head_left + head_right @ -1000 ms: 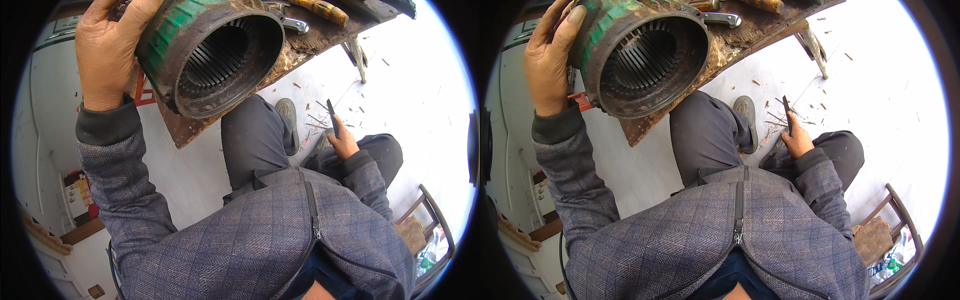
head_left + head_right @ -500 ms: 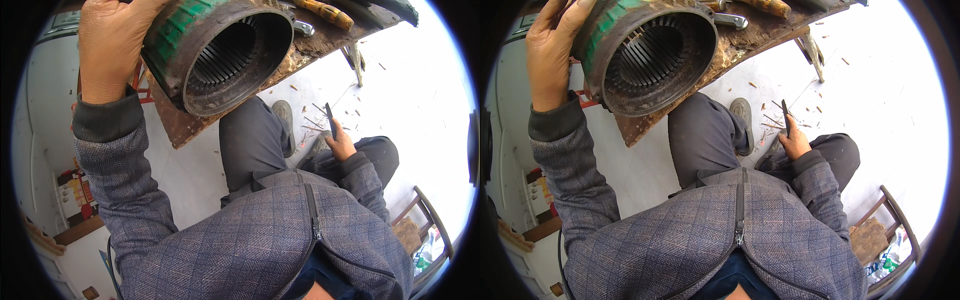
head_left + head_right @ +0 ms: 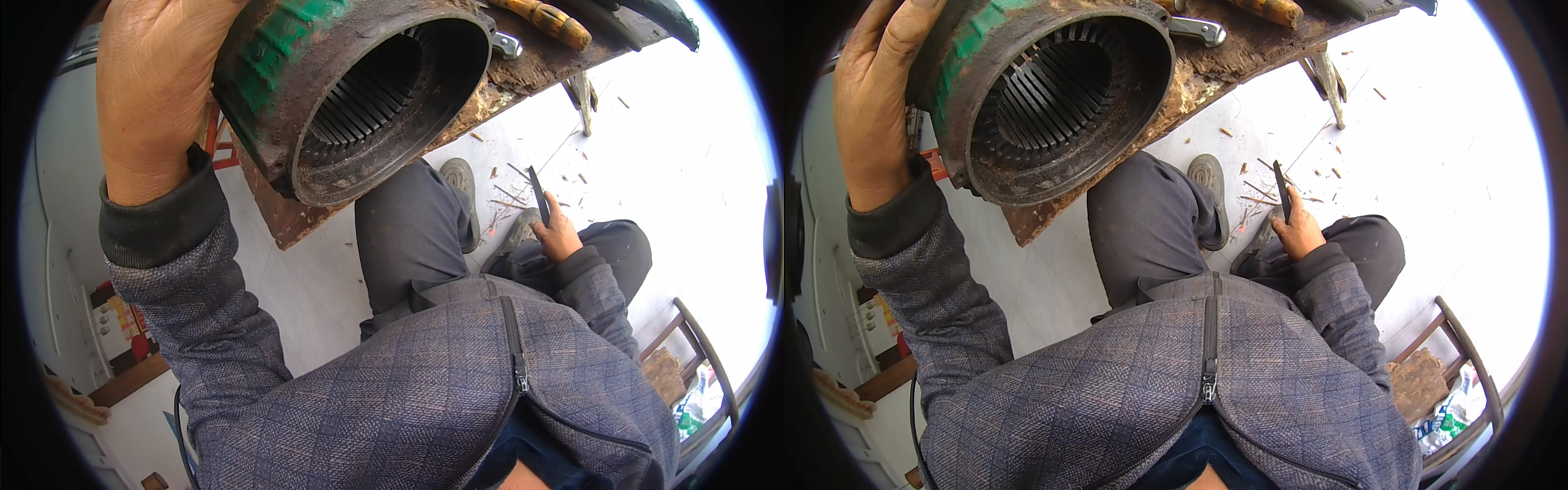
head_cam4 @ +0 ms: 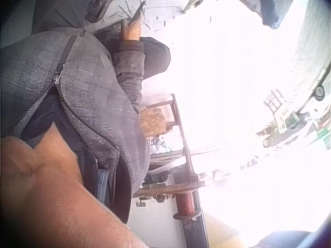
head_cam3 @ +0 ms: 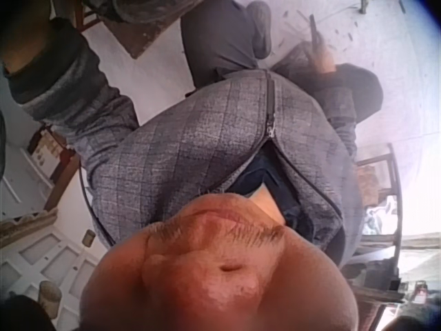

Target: The person uses a hammer and a metal rod to tap and adjust the internal components of a green cylindrical motor housing. They repeatedly insert the rod into the housing and strike it with the hammer, then rotate the housing to access different sections.

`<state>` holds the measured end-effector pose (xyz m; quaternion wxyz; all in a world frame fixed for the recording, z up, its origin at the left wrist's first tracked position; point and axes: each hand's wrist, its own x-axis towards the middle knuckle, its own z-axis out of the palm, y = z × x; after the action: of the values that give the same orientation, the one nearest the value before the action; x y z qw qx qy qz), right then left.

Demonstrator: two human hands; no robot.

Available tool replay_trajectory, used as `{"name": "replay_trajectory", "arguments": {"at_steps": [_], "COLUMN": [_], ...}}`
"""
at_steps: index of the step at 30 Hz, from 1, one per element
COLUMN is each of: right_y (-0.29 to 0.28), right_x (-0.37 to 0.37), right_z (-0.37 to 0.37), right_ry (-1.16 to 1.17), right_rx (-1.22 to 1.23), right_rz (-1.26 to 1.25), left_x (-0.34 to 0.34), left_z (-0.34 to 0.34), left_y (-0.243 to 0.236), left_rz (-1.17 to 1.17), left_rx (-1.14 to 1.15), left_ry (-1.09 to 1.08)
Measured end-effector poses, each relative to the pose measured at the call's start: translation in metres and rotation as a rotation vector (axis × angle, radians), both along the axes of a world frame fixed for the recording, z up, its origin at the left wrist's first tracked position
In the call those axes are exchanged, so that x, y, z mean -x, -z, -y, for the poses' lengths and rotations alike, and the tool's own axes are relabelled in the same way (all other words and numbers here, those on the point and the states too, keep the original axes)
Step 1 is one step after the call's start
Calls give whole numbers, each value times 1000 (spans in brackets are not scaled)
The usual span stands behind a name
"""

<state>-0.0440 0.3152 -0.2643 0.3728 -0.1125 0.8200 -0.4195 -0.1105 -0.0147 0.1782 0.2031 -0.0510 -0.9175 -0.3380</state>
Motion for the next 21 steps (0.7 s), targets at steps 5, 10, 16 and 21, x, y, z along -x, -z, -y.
{"name": "replay_trajectory", "arguments": {"at_steps": [5,10,16,21], "right_y": [-5,-15,-20,-17], "right_x": [0,2,3,3], "right_z": [2,6,14,17], "right_ry": [-18,-44,-66,-54], "right_rx": [54,0,41,27], "right_rz": [-116,10,13,-4], "left_x": [1,-13,-39,-36], "left_z": [-12,-5,-6,-7], "left_y": [-10,-5,12,13], "left_rz": [80,-52,-119,-70], "left_rx": [-116,129,42,29], "left_ry": [57,-222,-395,-347]}}
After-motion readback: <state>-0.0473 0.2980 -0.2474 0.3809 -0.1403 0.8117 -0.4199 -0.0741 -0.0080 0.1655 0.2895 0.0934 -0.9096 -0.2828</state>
